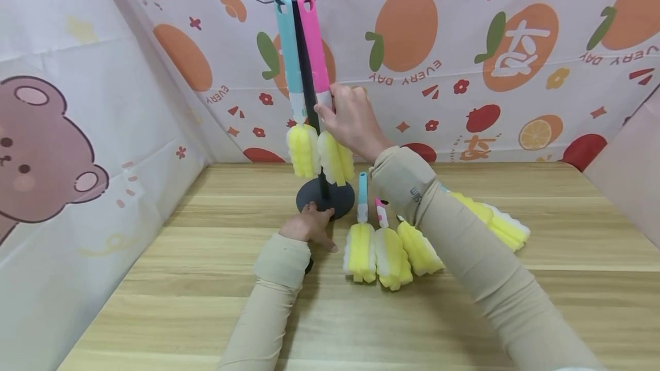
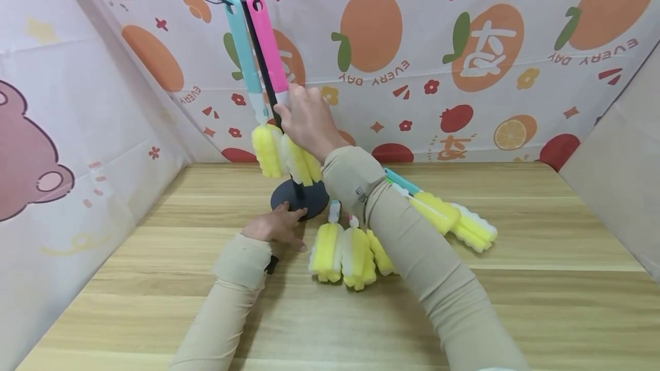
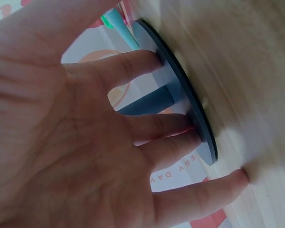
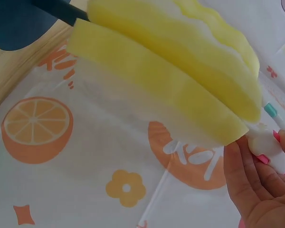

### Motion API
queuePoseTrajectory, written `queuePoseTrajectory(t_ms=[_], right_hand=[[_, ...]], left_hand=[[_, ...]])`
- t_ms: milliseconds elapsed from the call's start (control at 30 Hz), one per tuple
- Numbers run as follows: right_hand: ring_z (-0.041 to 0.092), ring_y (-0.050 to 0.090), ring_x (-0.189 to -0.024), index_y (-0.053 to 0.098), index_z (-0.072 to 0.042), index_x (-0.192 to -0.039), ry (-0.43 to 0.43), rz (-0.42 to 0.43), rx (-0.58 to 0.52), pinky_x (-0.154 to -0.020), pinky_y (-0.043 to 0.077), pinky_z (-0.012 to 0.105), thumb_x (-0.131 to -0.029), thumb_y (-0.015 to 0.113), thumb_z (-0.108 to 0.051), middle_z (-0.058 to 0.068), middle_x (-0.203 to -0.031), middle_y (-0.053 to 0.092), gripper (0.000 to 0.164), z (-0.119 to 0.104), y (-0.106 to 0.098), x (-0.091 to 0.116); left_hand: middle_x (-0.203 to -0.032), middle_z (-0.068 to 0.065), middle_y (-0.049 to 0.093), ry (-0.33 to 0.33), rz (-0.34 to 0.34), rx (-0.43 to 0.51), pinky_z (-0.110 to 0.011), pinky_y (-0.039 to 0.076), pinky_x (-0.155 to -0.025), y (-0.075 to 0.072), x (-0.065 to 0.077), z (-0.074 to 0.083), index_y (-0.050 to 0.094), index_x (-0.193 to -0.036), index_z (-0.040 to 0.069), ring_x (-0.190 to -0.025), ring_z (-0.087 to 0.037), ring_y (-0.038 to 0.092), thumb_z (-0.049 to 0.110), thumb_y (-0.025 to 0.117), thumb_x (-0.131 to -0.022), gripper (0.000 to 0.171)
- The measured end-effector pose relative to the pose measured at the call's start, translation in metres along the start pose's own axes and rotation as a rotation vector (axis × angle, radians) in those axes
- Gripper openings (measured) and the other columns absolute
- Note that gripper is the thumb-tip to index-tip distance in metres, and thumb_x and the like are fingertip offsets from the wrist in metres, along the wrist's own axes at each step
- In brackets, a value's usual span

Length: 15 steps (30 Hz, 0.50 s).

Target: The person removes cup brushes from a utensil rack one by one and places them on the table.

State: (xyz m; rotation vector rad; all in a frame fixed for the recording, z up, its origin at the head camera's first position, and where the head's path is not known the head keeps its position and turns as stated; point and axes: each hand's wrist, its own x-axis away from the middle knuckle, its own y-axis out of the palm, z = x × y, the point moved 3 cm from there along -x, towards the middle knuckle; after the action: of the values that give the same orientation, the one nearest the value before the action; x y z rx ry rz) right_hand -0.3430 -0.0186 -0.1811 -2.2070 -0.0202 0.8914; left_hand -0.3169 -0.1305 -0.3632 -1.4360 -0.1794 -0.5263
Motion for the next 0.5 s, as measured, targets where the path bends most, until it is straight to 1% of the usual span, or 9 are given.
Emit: queuePoseTrajectory(t_ms=[233, 400, 500], right_hand=[[0.016, 0.046, -0.055, 0.058, 0.0, -0.095, 0.008, -0.003, -0.036, -0.048, 0.039, 0.022, -0.088, 0.057, -0.019, 0.008, -0.069, 0.053, 0.02, -0.0007, -0.004, 0.0009], [0.017, 0.045, -0.054, 0.059, 0.0, -0.097, 0.013, 0.025, -0.043, -0.048, 0.037, 0.023, -0.089, 0.057, -0.019, 0.008, -0.066, 0.052, 0.021, -0.0003, -0.008, 0.001], [0.017, 0.045, -0.056, 0.058, -0.001, -0.1, 0.023, 0.021, -0.061, -0.049, 0.038, 0.023, -0.089, 0.057, -0.02, 0.009, -0.068, 0.052, 0.022, 0.0002, -0.0095, 0.0015]], left_hand=[[-0.143, -0.03, 0.01, 0.002, -0.003, 0.007, -0.058, 0.029, -0.096, 0.0001, -0.0002, -0.0001, 0.025, -0.143, 0.014, -0.129, -0.039, 0.008, 0.042, 0.073, -0.072, 0.09], [-0.144, -0.03, 0.009, 0.004, -0.011, 0.019, -0.057, 0.029, -0.097, 0.0004, 0.0003, 0.0013, 0.024, -0.143, 0.015, -0.13, -0.039, 0.007, 0.042, 0.073, -0.072, 0.09], [-0.144, -0.03, 0.009, 0.002, -0.009, 0.02, -0.057, 0.029, -0.097, 0.0009, -0.0002, 0.0008, 0.025, -0.143, 0.015, -0.129, -0.039, 0.007, 0.042, 0.073, -0.072, 0.089]])
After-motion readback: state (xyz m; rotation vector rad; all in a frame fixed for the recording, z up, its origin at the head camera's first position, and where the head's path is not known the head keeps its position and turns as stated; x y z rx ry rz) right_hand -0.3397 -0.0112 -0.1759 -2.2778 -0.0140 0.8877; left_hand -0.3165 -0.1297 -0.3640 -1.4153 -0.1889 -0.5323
